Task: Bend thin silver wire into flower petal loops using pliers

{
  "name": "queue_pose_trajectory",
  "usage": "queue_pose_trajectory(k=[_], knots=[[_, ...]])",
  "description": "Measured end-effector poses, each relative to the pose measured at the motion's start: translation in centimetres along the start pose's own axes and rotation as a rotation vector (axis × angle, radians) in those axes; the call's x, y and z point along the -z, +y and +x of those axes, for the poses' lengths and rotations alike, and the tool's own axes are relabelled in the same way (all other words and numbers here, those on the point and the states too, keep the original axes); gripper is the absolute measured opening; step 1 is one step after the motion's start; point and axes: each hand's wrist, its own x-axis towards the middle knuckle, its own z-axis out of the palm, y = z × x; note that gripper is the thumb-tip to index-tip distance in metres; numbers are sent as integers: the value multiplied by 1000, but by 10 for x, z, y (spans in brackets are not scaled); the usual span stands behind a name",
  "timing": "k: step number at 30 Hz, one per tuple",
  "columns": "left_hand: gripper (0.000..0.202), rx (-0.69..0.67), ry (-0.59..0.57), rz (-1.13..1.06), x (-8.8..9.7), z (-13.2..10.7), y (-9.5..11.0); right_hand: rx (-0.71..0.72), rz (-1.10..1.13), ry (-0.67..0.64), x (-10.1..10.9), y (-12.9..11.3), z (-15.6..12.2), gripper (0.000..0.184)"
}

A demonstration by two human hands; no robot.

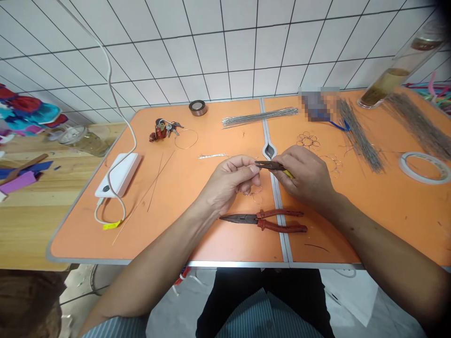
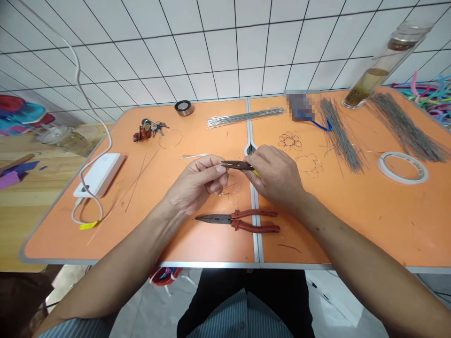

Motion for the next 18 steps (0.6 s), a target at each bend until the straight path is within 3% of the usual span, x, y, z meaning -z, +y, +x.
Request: queue_pose_trajectory(k=[11, 18], knots=[[32, -28, 69, 41, -3, -1, 0, -71, -9, -40, 1, 1, -1, 23], [27, -17, 61, 40, -2, -1, 1, -17, -52, -21, 3, 3, -1, 21]])
